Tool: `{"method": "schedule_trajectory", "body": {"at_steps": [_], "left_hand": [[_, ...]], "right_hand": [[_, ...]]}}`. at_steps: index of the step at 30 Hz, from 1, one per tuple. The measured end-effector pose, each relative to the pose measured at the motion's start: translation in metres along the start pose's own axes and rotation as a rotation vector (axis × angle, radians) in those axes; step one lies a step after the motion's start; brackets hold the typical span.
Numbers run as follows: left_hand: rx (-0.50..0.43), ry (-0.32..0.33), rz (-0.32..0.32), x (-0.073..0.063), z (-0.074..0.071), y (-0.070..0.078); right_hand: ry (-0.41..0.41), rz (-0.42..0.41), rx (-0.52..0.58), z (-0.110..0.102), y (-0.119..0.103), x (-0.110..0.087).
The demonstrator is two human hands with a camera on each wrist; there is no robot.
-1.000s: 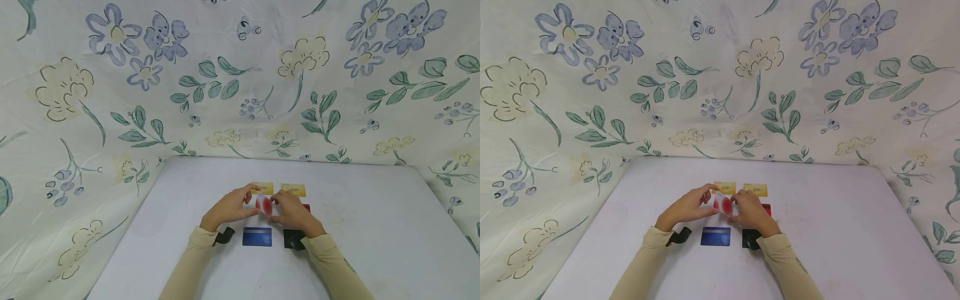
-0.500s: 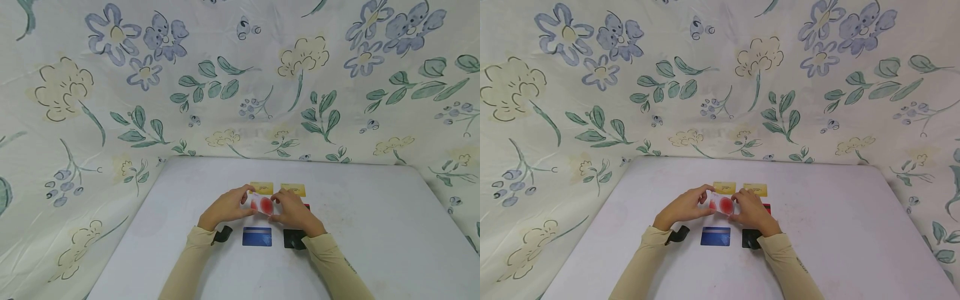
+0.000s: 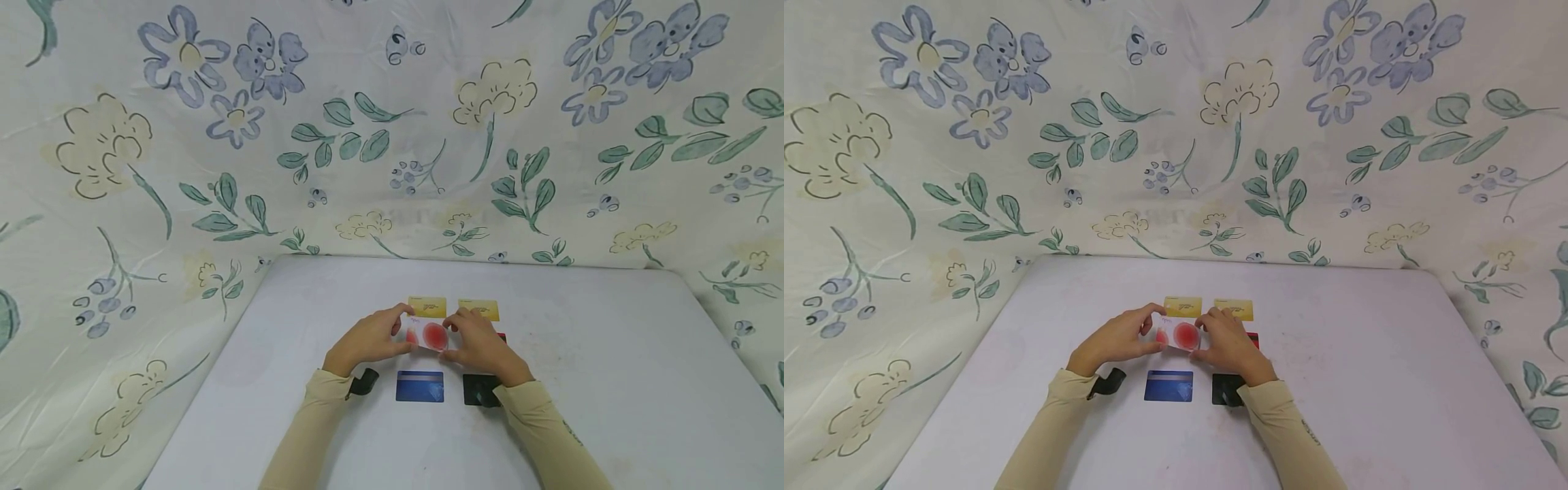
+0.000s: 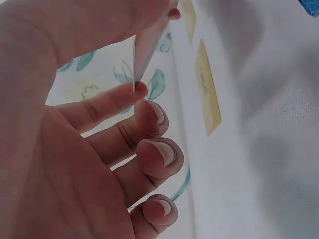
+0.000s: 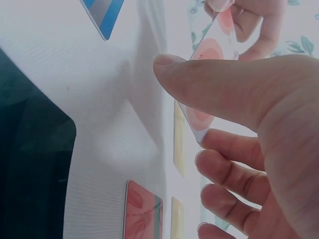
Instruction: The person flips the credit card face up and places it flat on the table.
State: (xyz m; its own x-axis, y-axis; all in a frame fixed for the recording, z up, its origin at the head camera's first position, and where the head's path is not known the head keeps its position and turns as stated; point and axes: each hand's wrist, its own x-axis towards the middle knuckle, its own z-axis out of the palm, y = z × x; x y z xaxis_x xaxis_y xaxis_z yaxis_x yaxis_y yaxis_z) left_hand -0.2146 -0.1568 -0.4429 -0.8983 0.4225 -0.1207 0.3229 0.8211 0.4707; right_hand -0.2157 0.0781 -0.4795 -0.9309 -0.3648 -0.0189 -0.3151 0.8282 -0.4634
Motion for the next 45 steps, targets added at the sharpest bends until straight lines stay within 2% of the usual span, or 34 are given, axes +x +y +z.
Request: {"method": "schedule_trajectory", "body": {"at_steps": [22, 45], "left_hand": [[0.068, -0.038, -0.072, 0.002, 0.009, -0.005], [0.092, -0.057, -0.082, 0.002, 0.016, -0.006]], "right_hand": [[-0.006, -0.016, -0.003, 0.004, 0.0, 0.001], [-0.041, -0.028, 0.024, 0.009, 0.005, 0.002]]}}
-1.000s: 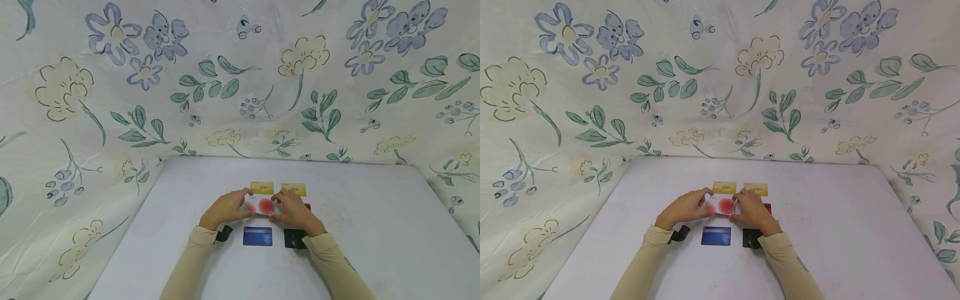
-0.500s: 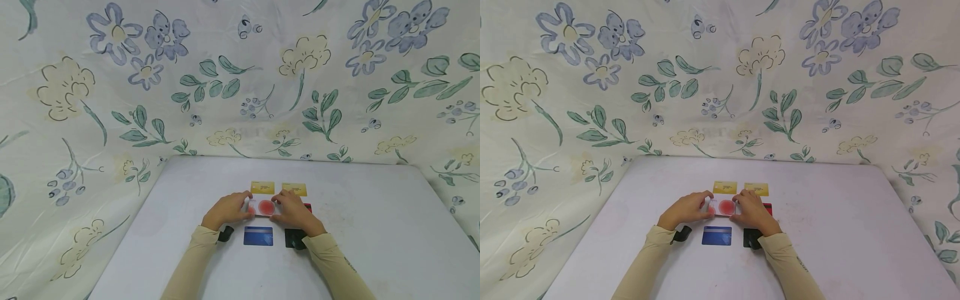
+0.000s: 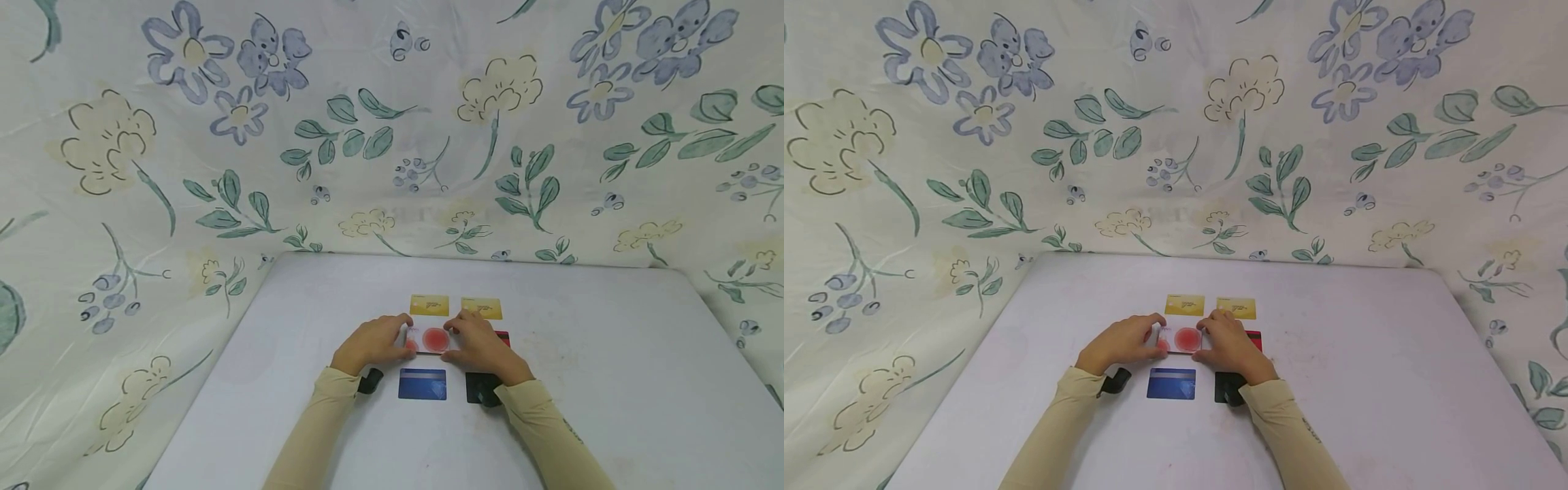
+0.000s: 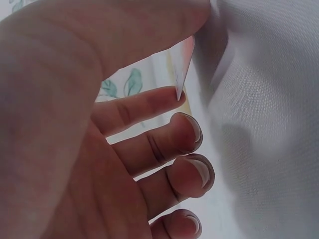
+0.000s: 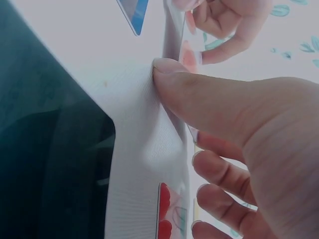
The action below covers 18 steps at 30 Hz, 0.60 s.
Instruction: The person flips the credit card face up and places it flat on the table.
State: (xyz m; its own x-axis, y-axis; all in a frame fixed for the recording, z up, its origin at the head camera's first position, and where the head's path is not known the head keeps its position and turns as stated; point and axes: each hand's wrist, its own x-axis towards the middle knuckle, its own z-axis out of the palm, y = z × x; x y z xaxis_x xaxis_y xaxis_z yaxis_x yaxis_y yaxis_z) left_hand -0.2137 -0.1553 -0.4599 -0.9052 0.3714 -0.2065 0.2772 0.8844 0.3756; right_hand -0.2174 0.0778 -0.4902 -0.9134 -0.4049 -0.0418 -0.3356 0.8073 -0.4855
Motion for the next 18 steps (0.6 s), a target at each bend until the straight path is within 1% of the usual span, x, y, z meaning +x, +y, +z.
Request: {"method": "schedule_trajectory", "body": {"at_steps": [6, 10, 18], "left_hand": [[0.001, -0.015, -0.013, 0.0008, 0.0027, -0.0001], [0.0, -0.018, -0.021, 0.0024, 0.0052, -0.001], [-0.015, -0.034, -0.04, 0.0026, 0.0052, -0.0007]], "right_hand": [[-0.008, 0.018, 0.006, 0.0001, 0.0011, -0.0004], [-0.001, 0.009, 0.004, 0.0007, 0.0023, -0.0004], [-0.006, 0.011, 0.015, -0.0002, 0.0029, -0.0005]]}}
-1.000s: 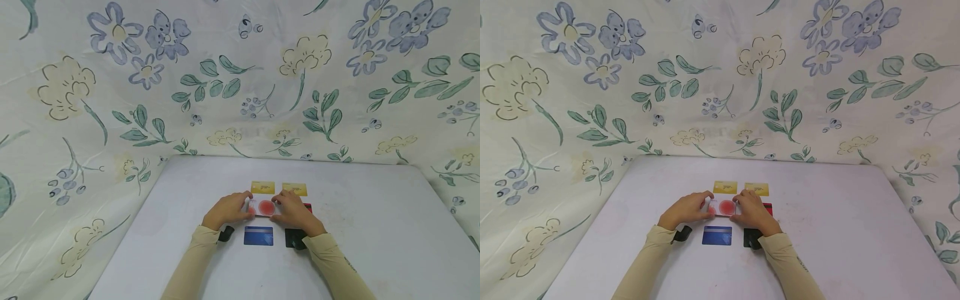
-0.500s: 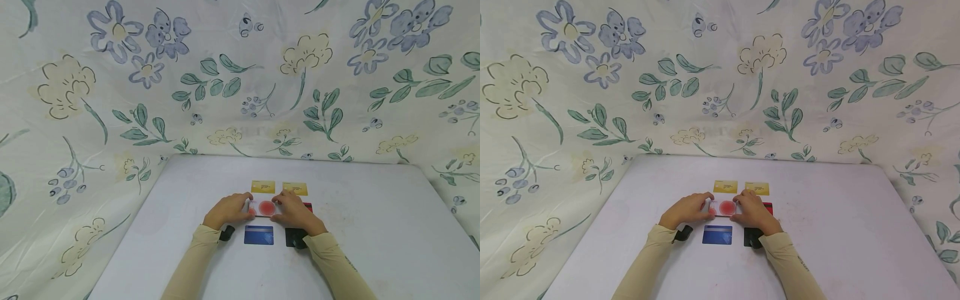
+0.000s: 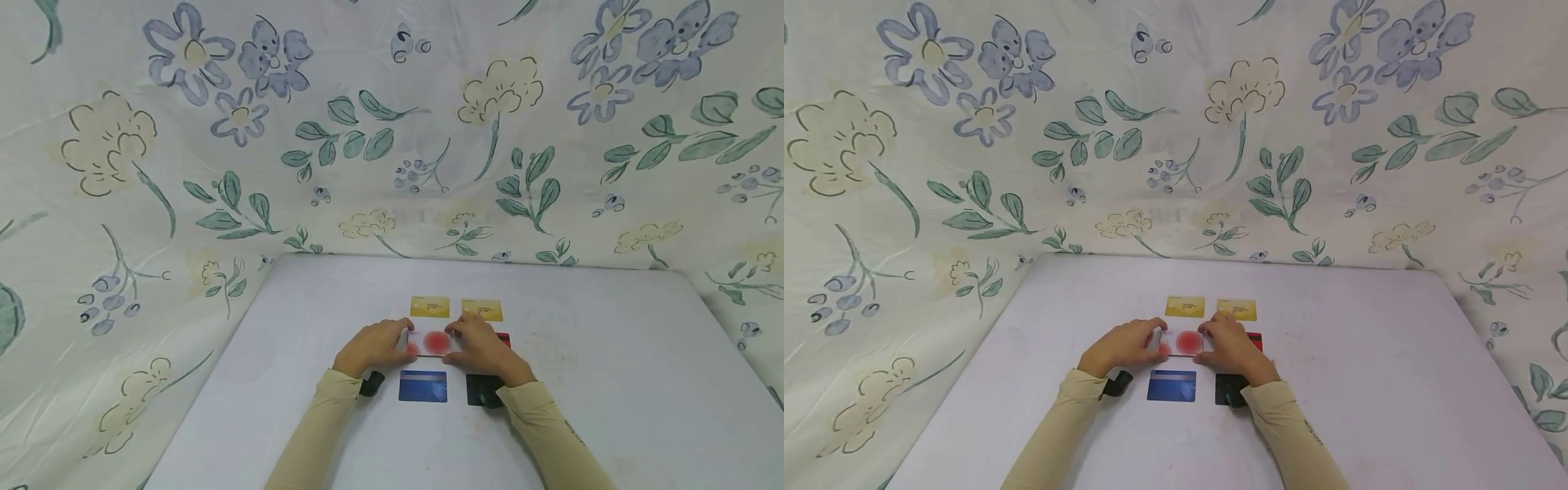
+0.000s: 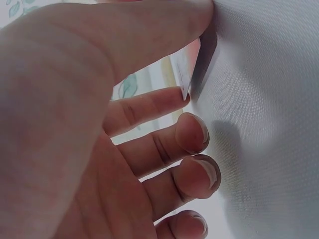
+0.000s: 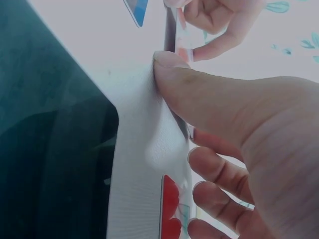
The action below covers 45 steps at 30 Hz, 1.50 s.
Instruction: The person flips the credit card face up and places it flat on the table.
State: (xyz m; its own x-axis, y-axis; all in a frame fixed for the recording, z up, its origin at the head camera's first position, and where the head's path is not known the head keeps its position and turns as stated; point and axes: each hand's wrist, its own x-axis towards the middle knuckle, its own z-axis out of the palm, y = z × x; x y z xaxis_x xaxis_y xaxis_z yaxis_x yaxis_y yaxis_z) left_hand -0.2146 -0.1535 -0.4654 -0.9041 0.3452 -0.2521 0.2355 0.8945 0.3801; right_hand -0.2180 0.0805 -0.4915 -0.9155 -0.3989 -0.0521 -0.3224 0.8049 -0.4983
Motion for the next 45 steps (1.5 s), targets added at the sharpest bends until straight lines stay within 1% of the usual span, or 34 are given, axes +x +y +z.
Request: {"method": "schedule_trajectory", "body": {"at_steps": [7, 14, 23, 32, 45], "left_hand": [[-0.002, 0.004, 0.01, 0.0004, 0.0, -0.0003], [0.004, -0.002, 0.003, -0.0001, 0.0008, -0.0002], [0.004, 0.0, 0.003, -0.0018, -0.0007, 0.0011], [-0.006, -0.007, -0.003, -0.0014, 0.0001, -0.0004], [-0.008, -0.009, -0.007, -0.0018, -0.0012, 0.0002]], "right_hand": [[-0.008, 0.018, 0.005, 0.0004, 0.0004, 0.0006], [-0.008, 0.032, 0.01, 0.0032, 0.0008, 0.002], [0.002, 0.018, 0.011, 0.0007, -0.0013, 0.0], [-0.004, 0.025, 0.012, 0.0018, -0.0002, 0.0007], [0.001, 0.013, 0.009, 0.0017, 0.0011, 0.0009]]}}
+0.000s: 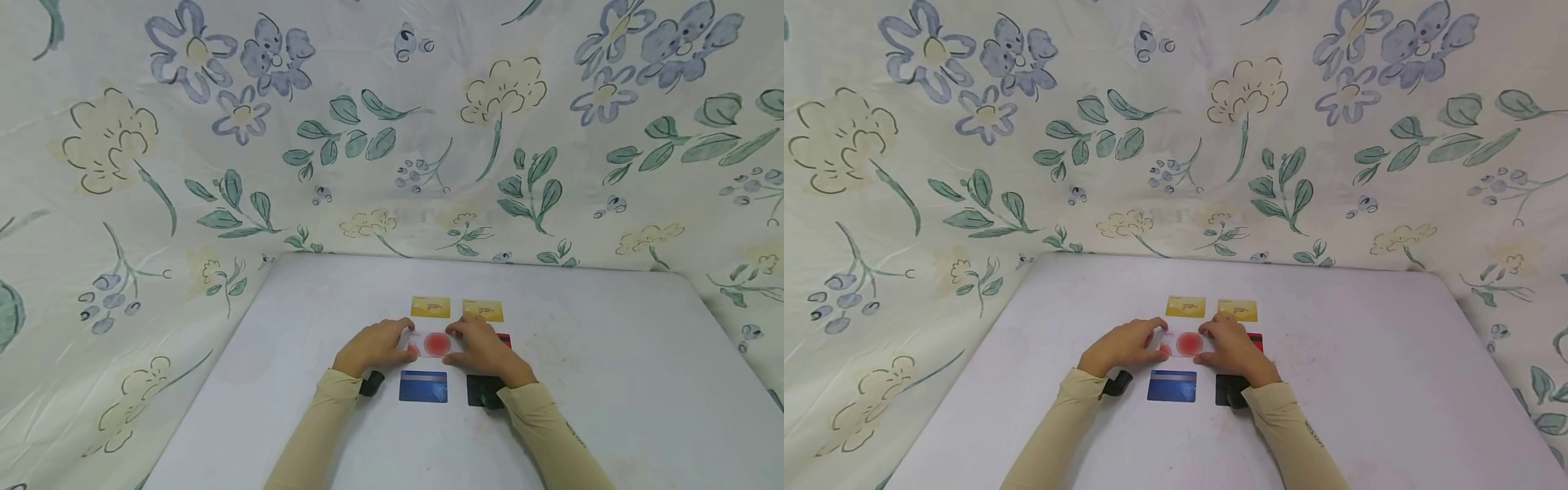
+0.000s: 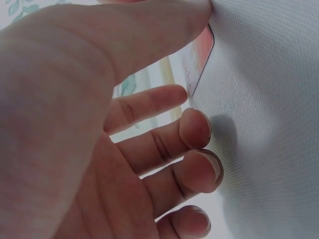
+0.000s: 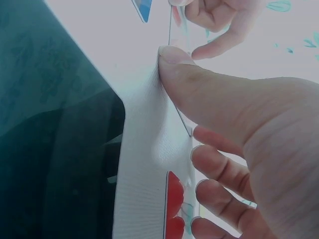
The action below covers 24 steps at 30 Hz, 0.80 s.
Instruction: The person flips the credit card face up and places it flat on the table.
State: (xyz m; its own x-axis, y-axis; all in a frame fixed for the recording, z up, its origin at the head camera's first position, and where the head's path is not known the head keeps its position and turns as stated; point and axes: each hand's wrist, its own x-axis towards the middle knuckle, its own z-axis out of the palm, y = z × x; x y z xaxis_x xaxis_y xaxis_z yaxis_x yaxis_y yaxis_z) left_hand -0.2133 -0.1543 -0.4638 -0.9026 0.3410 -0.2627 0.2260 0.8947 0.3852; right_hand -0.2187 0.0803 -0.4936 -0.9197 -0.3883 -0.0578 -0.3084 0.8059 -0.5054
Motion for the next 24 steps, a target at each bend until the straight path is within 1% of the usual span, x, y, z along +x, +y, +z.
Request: {"method": "schedule_trajectory", "body": {"at_steps": [6, 11, 14, 17, 20, 24], "left_hand": [[0.003, 0.001, 0.016, 0.0, 0.0, -0.001], [-0.001, 0.023, 0.042, -0.001, -0.003, -0.003], [-0.019, 0.034, 0.061, -0.001, -0.004, -0.003], [-0.036, 0.037, 0.085, -0.001, -0.005, -0.002], [-0.04, 0.054, 0.111, 0.0, -0.006, -0.002], [-0.034, 0.087, 0.128, -0.001, -0.007, 0.0]], "right_hand": [[0.001, 0.001, 0.002, -0.001, 0.0, -0.001], [0.02, -0.002, 0.032, -0.005, 0.0, -0.003], [0.027, 0.006, 0.048, -0.009, 0.002, -0.004], [0.029, 0.031, 0.075, -0.014, 0.004, -0.005], [0.039, 0.052, 0.099, -0.021, 0.006, -0.007], [0.061, 0.032, 0.115, -0.032, 0.006, -0.01]]}}
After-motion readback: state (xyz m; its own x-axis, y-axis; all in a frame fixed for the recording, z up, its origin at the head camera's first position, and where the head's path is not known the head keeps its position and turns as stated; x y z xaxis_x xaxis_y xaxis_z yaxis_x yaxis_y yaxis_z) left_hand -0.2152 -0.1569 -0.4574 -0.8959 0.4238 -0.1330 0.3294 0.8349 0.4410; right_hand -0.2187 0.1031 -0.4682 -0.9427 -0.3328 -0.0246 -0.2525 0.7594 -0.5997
